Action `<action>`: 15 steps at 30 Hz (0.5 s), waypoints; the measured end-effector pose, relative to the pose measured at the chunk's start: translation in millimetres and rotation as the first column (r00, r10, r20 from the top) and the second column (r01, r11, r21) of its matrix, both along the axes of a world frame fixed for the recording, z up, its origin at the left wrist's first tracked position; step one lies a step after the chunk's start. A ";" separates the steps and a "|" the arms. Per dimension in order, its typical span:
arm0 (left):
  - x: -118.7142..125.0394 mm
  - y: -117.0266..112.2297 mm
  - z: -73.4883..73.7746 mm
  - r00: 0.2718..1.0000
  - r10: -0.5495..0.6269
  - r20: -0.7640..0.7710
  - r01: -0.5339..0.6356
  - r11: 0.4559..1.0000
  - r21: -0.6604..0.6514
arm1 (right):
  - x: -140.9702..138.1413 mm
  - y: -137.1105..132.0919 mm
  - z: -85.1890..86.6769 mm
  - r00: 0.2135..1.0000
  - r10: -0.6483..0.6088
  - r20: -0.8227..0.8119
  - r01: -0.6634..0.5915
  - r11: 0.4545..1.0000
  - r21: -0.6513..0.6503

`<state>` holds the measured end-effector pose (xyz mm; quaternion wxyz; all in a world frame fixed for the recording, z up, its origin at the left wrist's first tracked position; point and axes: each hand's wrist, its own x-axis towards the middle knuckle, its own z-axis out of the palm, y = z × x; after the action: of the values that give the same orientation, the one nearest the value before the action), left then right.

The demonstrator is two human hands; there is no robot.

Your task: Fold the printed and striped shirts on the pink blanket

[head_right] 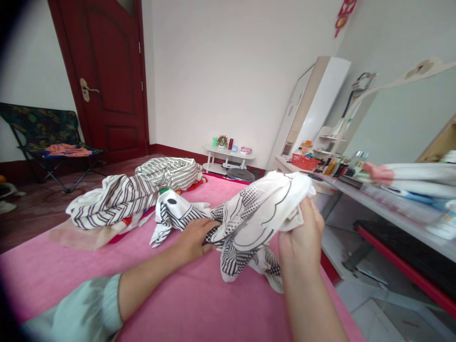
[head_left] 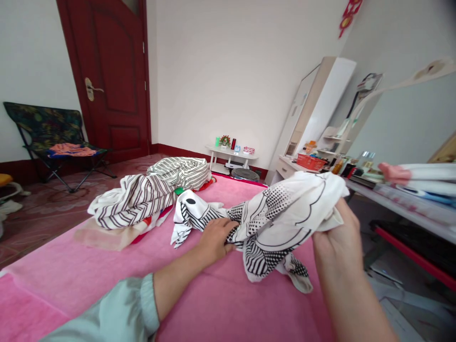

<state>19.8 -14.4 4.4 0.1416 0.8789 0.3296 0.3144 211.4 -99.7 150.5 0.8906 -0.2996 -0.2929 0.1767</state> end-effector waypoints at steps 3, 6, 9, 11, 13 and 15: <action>-9.5 20.3 -1.8 0.993 -0.005 0.115 0.016 0.996 -0.092 | 33.0 6.3 1.8 0.996 -0.091 -0.019 0.091 0.996 0.003; -21.5 40.3 7.7 0.950 0.050 0.307 0.013 0.980 -0.201 | 59.3 13.6 -5.9 0.992 -0.123 -0.017 0.122 0.992 -0.045; -38.2 56.5 25.6 0.854 0.187 0.486 -0.071 0.966 -0.247 | 75.4 19.6 -20.8 0.986 -0.165 0.013 0.166 0.979 -0.117; -50.2 63.8 37.4 0.769 0.270 0.579 -0.141 0.956 -0.259 | 81.6 22.8 -31.6 0.981 -0.183 0.067 0.192 0.965 -0.179; -60.1 68.2 46.1 0.700 0.320 0.638 -0.181 0.944 -0.276 | 85.7 25.2 -40.3 0.968 -0.197 0.157 0.230 0.945 -0.231; -66.5 70.3 50.6 0.653 0.347 0.673 -0.200 0.936 -0.289 | 88.8 26.0 -44.9 0.930 -0.232 0.284 0.312 0.908 -0.280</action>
<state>-46.7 55.9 55.0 0.2919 0.6092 0.4057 0.6157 300.2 -73.7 105.6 0.8029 -0.4979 -0.3228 0.0570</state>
